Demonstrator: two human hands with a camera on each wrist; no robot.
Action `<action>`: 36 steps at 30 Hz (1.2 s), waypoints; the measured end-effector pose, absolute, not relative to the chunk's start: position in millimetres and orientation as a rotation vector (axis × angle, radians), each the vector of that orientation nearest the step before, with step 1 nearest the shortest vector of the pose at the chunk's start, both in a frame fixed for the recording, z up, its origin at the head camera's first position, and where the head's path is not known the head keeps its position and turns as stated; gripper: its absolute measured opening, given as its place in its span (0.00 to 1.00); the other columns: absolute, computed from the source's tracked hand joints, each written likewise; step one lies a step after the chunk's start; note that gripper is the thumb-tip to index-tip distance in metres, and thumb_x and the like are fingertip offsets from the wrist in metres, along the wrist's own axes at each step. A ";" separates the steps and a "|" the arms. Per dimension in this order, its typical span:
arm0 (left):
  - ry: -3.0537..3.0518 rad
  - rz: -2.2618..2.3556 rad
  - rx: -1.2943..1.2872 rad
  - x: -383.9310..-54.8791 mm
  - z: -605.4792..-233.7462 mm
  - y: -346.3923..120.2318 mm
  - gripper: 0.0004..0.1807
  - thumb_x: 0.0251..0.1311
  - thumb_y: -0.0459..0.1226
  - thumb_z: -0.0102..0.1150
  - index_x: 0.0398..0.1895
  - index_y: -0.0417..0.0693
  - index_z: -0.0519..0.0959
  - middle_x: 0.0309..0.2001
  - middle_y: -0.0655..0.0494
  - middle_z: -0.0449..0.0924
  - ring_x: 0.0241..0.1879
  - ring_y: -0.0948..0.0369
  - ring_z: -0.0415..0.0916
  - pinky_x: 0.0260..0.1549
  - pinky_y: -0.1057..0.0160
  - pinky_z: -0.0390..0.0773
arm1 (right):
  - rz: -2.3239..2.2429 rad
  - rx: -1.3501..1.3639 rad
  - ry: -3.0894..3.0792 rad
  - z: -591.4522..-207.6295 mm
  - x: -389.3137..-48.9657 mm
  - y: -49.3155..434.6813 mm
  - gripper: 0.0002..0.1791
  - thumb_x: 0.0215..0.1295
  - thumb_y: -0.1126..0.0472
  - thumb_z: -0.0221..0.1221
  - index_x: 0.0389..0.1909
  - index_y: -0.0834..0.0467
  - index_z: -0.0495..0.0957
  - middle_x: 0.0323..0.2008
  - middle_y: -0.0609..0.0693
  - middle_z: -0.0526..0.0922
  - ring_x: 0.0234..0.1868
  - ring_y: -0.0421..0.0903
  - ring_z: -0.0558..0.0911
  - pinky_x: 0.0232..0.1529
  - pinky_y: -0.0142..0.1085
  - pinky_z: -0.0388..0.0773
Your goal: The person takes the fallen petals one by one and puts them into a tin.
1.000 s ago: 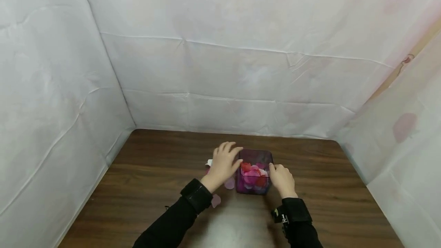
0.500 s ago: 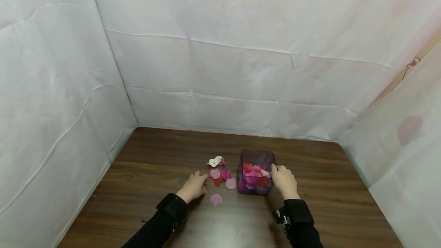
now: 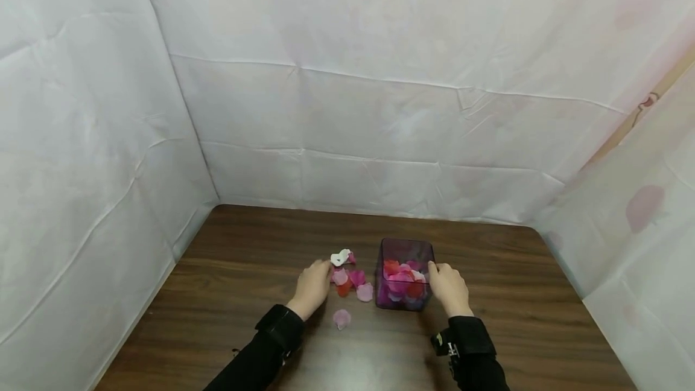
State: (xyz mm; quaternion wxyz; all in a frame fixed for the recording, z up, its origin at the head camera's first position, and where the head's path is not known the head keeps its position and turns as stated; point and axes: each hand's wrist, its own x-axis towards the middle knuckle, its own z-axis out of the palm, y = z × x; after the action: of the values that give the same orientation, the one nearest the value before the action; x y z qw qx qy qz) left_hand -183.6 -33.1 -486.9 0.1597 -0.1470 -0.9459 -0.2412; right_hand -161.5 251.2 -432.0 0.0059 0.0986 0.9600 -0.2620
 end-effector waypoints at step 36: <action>-2.515 -0.694 -1.238 -173.8 -428.3 37.1 0.16 0.65 0.37 0.53 0.55 0.51 0.76 0.54 0.53 0.75 0.56 0.57 0.71 0.55 0.60 0.73 | -0.853 0.317 3.040 -438.3 -164.0 245.8 0.28 0.72 0.51 0.37 0.51 0.68 0.77 0.50 0.70 0.78 0.49 0.68 0.77 0.44 0.58 0.73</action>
State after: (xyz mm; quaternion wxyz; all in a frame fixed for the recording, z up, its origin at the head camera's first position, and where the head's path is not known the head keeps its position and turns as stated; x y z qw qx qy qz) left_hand -173.8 37.1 -428.3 0.1266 -0.4254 -0.8639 -0.2382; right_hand -164.0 245.8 -438.3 -0.0161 0.0999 0.9579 -0.2688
